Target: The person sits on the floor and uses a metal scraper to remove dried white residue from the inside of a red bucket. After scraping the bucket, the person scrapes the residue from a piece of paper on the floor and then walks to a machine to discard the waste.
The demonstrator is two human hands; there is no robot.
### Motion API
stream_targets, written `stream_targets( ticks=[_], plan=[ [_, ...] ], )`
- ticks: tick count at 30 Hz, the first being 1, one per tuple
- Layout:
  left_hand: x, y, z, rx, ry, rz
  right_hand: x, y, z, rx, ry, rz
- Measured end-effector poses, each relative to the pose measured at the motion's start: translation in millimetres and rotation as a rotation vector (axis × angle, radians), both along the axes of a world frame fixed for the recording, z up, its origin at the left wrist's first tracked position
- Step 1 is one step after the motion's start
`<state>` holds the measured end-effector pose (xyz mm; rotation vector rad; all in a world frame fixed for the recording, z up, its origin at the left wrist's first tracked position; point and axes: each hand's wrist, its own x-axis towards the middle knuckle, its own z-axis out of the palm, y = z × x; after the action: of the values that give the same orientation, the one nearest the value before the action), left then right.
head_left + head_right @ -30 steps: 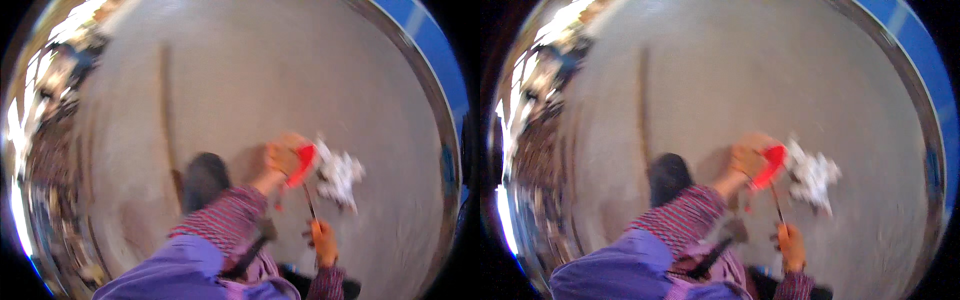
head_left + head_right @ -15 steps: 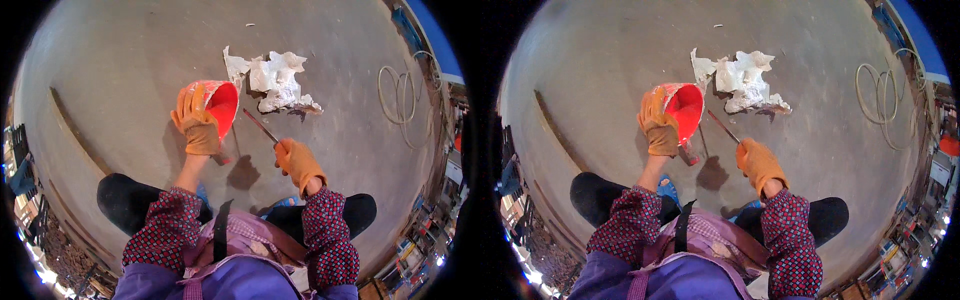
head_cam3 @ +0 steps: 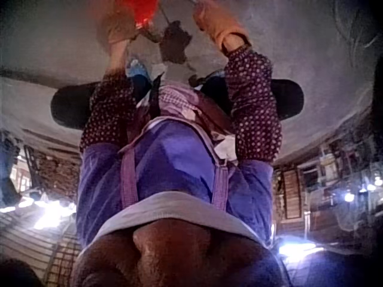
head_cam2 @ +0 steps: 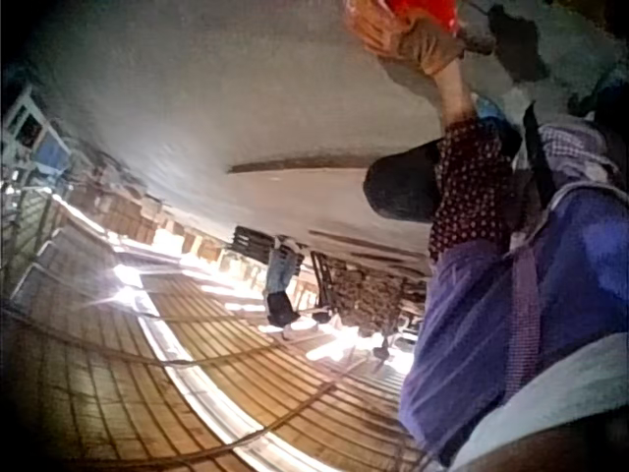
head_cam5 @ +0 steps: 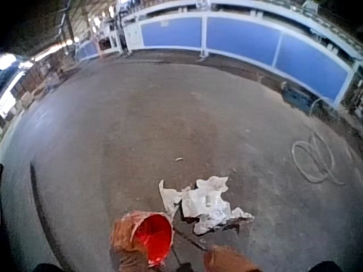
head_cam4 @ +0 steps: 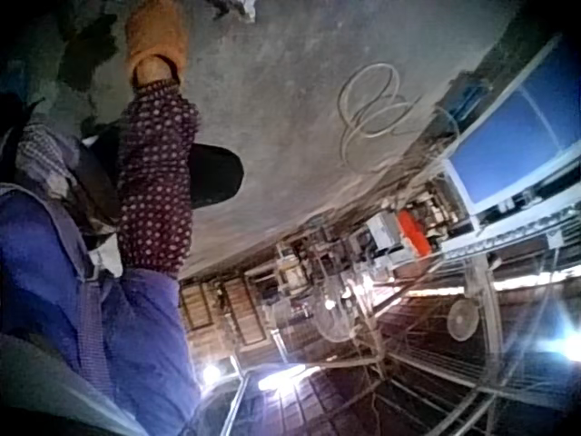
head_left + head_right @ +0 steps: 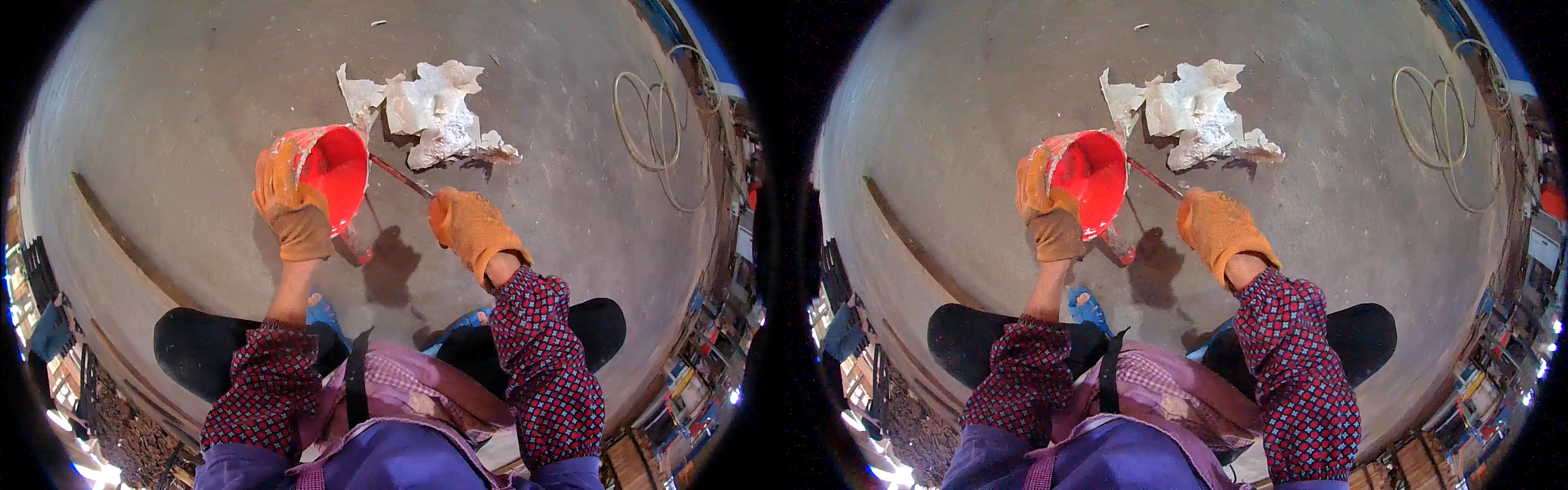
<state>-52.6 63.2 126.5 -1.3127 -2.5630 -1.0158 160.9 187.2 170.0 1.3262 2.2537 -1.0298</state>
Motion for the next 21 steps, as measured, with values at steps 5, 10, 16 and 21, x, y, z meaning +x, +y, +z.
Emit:
stream_targets(
  ticks=[5,10,16,21],
  plan=[
    [2,-1,4,-0.075,0.061,0.018,-7,8,4,0.049,0.008,0.084],
    [6,7,12,-0.099,0.013,0.0,-14,27,3,0.014,-0.06,0.144],
    [15,7,16,-0.15,-0.03,0.047,-40,66,24,-0.156,-0.197,0.295],
    [29,18,25,-0.142,0.021,0.056,-73,78,35,-0.125,-0.26,0.454]
  ],
)
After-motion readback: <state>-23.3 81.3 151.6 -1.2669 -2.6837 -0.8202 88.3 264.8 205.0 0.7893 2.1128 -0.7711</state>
